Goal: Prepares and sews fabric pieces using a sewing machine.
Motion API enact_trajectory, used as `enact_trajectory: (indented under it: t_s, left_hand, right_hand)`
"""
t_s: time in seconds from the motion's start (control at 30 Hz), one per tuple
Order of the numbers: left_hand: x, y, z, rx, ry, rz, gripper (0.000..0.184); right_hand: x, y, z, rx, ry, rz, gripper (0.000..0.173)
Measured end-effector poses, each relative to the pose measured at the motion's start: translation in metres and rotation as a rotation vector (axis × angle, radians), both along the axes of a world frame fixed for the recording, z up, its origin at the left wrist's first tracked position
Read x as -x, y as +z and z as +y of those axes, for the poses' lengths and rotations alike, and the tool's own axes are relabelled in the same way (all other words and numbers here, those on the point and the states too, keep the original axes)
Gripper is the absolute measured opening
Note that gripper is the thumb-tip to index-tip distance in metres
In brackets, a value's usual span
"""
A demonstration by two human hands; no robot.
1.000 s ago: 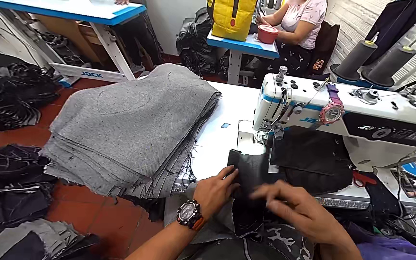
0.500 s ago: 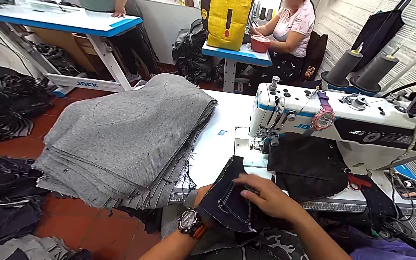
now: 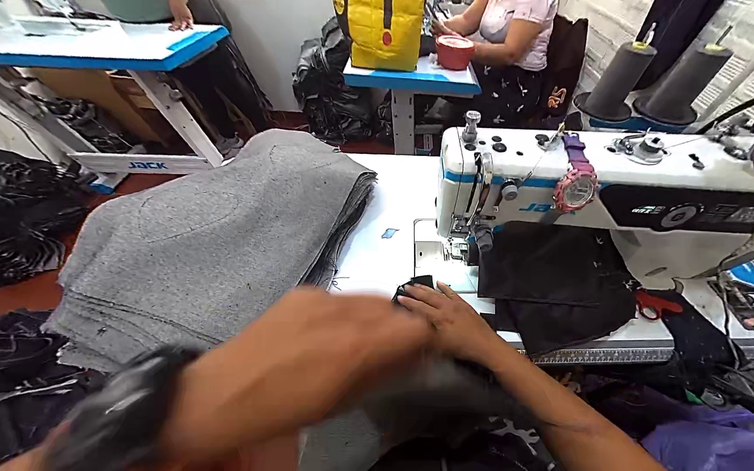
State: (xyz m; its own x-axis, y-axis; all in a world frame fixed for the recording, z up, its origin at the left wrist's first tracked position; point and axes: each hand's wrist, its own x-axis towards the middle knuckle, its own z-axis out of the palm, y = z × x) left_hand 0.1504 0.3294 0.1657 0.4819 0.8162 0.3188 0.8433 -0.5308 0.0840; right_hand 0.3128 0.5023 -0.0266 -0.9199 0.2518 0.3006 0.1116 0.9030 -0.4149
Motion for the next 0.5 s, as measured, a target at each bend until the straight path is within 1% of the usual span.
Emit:
enact_trajectory:
  t_s: [0.03,0.07,0.1,0.13,0.17,0.2,0.23,0.27,0.3,0.33,0.37,0.4,0.43,0.47,0.5]
  left_hand:
    - [0.002,-0.009,0.026,0.002,0.116,0.049,0.022]
    - [0.005,-0.027,0.053,0.107,0.227,0.057,0.020]
    - [0.009,-0.051,0.080,0.259,0.328,0.028,0.019]
    - [0.014,-0.079,0.102,0.401,0.397,-0.038,0.021]
    - [0.018,-0.105,0.117,0.481,0.436,-0.152,0.023]
    - [0.020,-0.122,0.125,0.502,0.466,-0.253,0.023]
    - [0.020,-0.132,0.129,0.493,0.496,-0.308,0.023]
    - [0.018,-0.135,0.130,0.482,0.536,-0.324,0.022]
    - [0.015,-0.134,0.131,0.482,0.586,-0.317,0.021]
    - [0.010,-0.132,0.131,0.484,0.629,-0.305,0.021]
    - [0.006,-0.129,0.131,0.488,0.659,-0.288,0.022]
    - [0.003,-0.125,0.132,0.508,0.678,-0.264,0.022]
    - [0.003,-0.121,0.134,0.536,0.690,-0.238,0.022]
    - [0.003,-0.118,0.136,0.565,0.696,-0.218,0.023]
    - [0.004,-0.115,0.138,0.592,0.699,-0.215,0.024]
  right_hand:
    - [0.000,0.003,0.001,0.082,0.023,0.072,0.041]
    - [0.002,0.006,0.001,0.229,0.013,0.087,0.035]
    - [0.008,0.002,0.005,0.372,-0.038,0.064,0.034]
    - [0.013,0.001,0.008,0.469,-0.104,-0.005,0.035]
    - [0.016,0.007,0.009,0.528,-0.186,-0.101,0.036]
    - [0.022,0.023,0.010,0.648,-0.325,-0.246,0.037]
    - [0.029,0.034,0.012,0.759,-0.488,-0.312,0.037]
    - [0.031,0.039,0.017,0.824,-0.599,-0.316,0.035]
    - [0.026,0.041,0.025,0.830,-0.597,-0.285,0.032]
    - [0.015,0.040,0.035,0.809,-0.461,-0.221,0.029]
    - [0.008,0.037,0.045,0.777,-0.261,-0.187,0.030]
    - [0.009,0.034,0.050,0.708,-0.076,-0.229,0.028]
    - [0.011,0.032,0.049,0.687,0.021,-0.316,0.025]
    - [0.009,0.032,0.048,0.691,0.045,-0.414,0.025]
    - [0.011,0.044,0.048,0.718,0.030,-0.577,0.027]
